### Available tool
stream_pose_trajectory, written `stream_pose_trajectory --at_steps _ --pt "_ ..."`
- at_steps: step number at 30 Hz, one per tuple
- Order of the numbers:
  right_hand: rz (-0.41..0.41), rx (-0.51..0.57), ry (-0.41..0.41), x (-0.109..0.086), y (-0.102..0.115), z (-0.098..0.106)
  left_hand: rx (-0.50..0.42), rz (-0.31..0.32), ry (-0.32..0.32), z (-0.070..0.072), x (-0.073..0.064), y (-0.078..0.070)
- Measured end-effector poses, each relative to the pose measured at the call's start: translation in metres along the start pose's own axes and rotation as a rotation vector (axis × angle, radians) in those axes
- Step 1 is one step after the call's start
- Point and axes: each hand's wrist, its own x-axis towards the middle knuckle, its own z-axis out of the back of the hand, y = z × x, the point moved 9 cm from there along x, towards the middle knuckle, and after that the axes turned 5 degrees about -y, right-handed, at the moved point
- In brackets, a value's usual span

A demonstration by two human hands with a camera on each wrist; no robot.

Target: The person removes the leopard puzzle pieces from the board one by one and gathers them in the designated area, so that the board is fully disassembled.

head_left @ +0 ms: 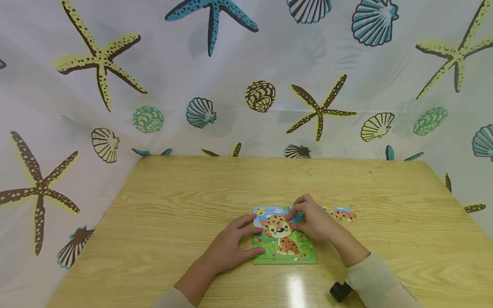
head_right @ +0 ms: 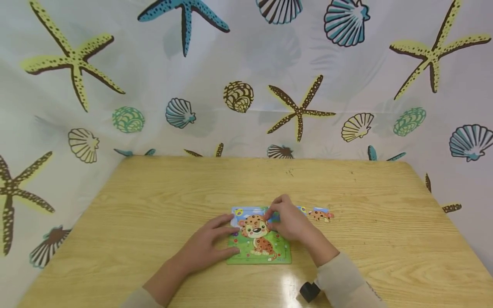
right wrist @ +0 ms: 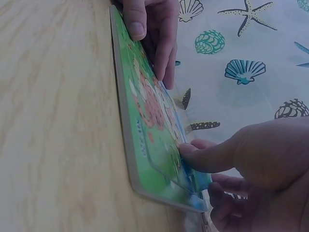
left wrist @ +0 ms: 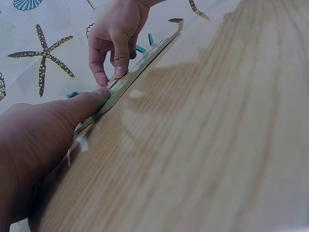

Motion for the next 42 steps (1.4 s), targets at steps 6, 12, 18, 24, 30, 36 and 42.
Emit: stream_pose_trajectory --at_steps 6,12,18,24,30,36,42 --pt "-0.005 0.032 -0.032 0.001 -0.004 0.007 0.005 -0.004 0.0 0.0 -0.001 0.0" --pt "-0.01 0.043 -0.029 0.0 -0.011 0.013 0.008 -0.006 0.0 0.0 0.0 0.001" --pt "-0.091 0.111 -0.049 -0.007 -0.029 0.021 0.006 -0.022 -0.008 0.001 0.0 0.0" --pt "-0.222 0.409 -0.053 -0.015 -0.049 0.021 0.0 -0.014 -0.004 0.0 0.0 0.0" --pt "-0.288 0.548 -0.055 -0.022 -0.062 0.023 -0.004 -0.001 0.008 0.0 -0.001 0.002" --pt "-0.313 0.603 -0.046 -0.029 -0.074 0.027 0.004 -0.008 -0.001 0.002 -0.002 0.003" --pt "-0.321 0.577 -0.084 -0.04 -0.09 0.041 -0.011 0.002 0.006 0.001 -0.001 0.003"
